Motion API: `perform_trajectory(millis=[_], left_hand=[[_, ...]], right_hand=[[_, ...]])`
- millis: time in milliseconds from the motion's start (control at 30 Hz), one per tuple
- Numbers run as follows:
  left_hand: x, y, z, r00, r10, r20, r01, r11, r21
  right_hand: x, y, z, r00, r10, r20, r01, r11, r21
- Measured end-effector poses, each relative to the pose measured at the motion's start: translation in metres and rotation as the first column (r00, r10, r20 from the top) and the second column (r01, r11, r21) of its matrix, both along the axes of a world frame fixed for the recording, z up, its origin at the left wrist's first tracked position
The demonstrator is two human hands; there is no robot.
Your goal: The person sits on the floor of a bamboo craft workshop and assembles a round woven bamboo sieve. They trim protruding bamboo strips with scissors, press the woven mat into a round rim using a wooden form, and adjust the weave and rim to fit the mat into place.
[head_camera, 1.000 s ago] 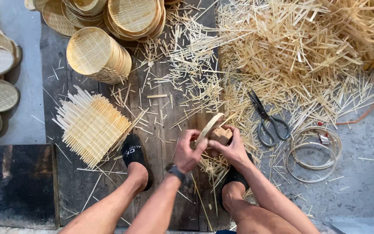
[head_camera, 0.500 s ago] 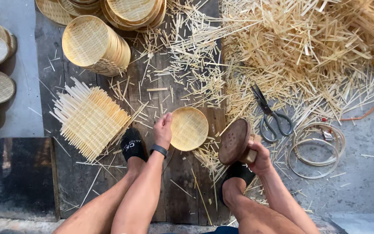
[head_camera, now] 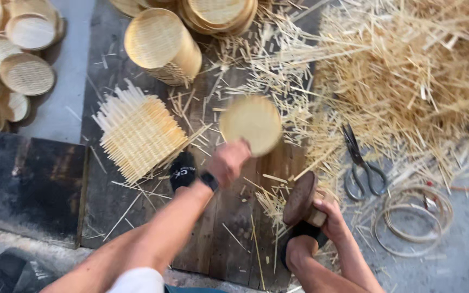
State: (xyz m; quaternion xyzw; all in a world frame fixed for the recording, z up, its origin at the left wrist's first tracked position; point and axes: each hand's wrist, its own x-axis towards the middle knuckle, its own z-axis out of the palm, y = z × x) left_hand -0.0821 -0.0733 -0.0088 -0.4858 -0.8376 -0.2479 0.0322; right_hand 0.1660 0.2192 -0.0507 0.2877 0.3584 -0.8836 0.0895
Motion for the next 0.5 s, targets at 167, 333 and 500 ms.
perform_trajectory(millis=[167,333,500], left_hand=[[-0.156,-0.039,0.057,0.921,0.366,-0.132,-0.366,0.930,0.023],[-0.224,-0.067,0.087,0.837,0.480,-0.263,-0.506,0.861,-0.039],[-0.225,-0.070,0.081,0.816,0.554,-0.163,-0.572,0.815,-0.094]], right_hand=[[0.000,0.008,-0.001,0.998,0.060,-0.037,-0.059,0.998,0.018],[0.012,0.014,-0.014,0.999,0.014,0.040,-0.013,0.999,-0.030],[0.025,0.016,-0.026,0.992,-0.036,0.117,0.037,0.999,-0.009]])
